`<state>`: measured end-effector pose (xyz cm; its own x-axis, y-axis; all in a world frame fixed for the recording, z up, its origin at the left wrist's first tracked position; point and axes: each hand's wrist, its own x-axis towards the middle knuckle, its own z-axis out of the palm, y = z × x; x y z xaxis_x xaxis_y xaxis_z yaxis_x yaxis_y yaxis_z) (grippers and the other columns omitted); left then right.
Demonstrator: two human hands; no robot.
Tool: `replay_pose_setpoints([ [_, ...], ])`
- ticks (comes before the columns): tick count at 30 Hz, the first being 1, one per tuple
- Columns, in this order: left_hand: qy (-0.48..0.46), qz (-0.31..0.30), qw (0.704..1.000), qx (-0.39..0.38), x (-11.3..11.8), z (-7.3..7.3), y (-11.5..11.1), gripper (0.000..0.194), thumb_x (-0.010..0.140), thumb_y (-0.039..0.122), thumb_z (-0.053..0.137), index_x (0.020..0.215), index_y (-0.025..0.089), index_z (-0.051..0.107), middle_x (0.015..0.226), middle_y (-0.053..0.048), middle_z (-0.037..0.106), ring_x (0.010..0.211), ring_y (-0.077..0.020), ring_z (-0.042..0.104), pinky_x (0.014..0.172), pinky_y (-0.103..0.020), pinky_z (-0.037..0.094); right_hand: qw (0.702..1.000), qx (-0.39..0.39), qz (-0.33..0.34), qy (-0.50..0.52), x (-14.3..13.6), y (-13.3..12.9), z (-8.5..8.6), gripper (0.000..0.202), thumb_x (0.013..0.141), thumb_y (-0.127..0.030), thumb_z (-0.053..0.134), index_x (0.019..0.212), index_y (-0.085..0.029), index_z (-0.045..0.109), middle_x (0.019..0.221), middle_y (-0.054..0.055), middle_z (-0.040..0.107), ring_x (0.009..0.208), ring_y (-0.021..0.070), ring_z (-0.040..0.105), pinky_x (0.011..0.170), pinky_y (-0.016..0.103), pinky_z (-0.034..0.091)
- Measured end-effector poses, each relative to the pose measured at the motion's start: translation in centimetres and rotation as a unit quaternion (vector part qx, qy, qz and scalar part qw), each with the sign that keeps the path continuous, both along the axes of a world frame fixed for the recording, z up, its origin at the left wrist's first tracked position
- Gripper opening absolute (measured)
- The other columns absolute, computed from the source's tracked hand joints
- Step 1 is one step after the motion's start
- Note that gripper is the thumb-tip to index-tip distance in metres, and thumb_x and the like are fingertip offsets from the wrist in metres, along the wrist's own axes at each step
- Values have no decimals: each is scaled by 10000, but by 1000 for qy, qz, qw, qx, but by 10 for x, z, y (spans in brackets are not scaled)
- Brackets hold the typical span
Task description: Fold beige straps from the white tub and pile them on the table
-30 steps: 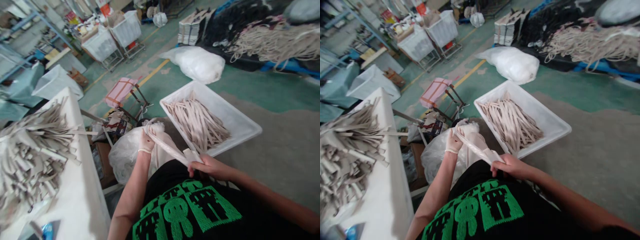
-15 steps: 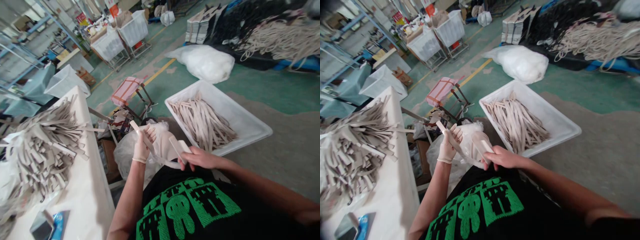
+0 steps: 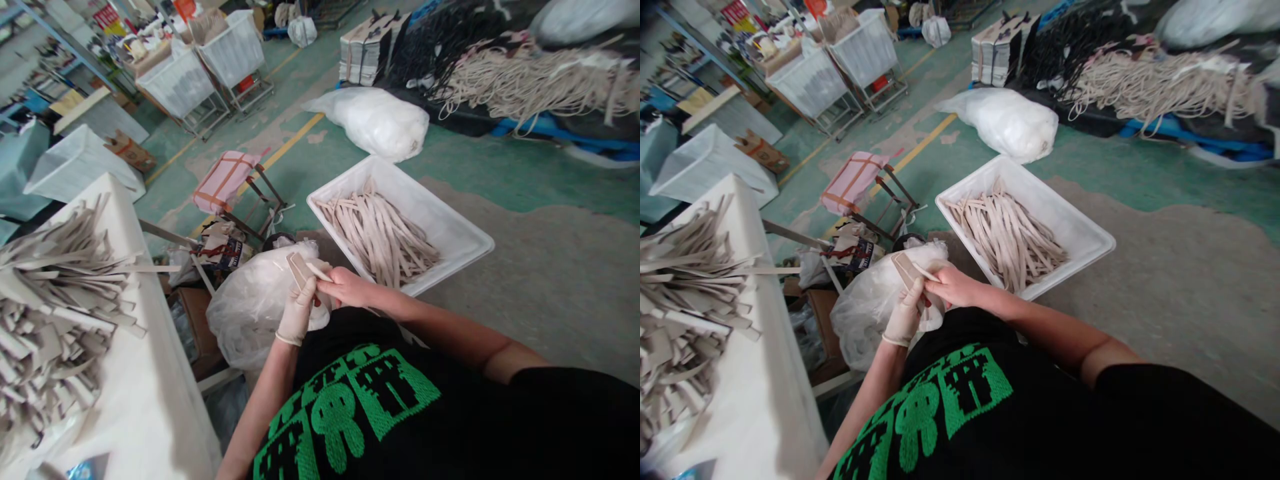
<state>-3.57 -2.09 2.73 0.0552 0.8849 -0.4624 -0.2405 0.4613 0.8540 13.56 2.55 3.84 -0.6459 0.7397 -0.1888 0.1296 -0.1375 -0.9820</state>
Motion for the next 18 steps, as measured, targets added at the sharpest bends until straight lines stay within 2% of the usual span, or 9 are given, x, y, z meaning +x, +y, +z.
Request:
replay_pose_setpoints([
  [2,0,19,999,44,-4,8,3,460,798,559,762,1026,160,771,774,-43,747,684,-172,676,688,-279,505,998,18,-52,-22,15,5,-1,411,947,-503,535,821,-145,693,776,55,691,575,123,575,451,213,466],
  [4,0,13,999,49,-9,17,6,472,762,573,787,980,154,784,841,-75,771,767,-202,708,763,-301,522,993,25,-116,-9,28,13,2,409,939,-508,544,963,-136,714,768,50,687,578,119,566,452,204,451],
  [6,6,-43,999,17,-11,26,7,477,728,589,806,901,145,792,743,-75,753,678,-199,693,702,-302,521,990,26,-139,30,34,21,8,431,911,-480,598,1154,-134,682,697,10,653,541,106,536,451,195,431],
  [8,9,-129,992,-10,-9,33,6,476,736,596,795,865,138,794,620,-60,706,543,-175,633,596,-292,487,992,23,-107,67,33,28,16,477,872,-439,658,1241,-136,647,635,-30,608,514,99,520,455,193,416],
  [9,11,-172,985,-14,-6,36,6,476,755,597,778,865,134,796,573,-53,679,496,-163,598,564,-290,467,993,23,-86,74,30,30,21,453,852,-422,683,1202,-135,662,611,-43,588,505,94,513,460,194,408],
  [11,17,-238,971,-11,1,40,3,479,781,601,751,875,134,800,507,-40,630,456,-151,547,545,-292,446,996,34,-48,62,24,32,28,307,825,-397,716,983,-135,701,572,-55,554,495,83,500,482,195,395],
  [12,21,-257,966,-6,4,41,2,476,785,602,747,871,137,800,492,-36,614,455,-149,536,551,-295,446,997,44,-37,50,21,32,30,254,821,-387,722,848,-137,684,553,-57,541,492,78,491,496,196,389],
  [14,33,-279,960,-1,8,42,-2,457,797,600,733,839,150,794,505,-41,621,477,-157,548,576,-304,458,997,64,-23,33,19,29,32,301,831,-377,714,670,-148,601,522,-56,522,493,74,482,521,200,381],
  [18,89,-301,949,18,4,36,-10,428,840,600,675,720,200,771,619,-73,695,613,-216,647,705,-357,522,994,96,-48,33,27,20,29,388,850,-429,687,619,-167,518,512,-64,480,512,80,459,545,207,364],
])
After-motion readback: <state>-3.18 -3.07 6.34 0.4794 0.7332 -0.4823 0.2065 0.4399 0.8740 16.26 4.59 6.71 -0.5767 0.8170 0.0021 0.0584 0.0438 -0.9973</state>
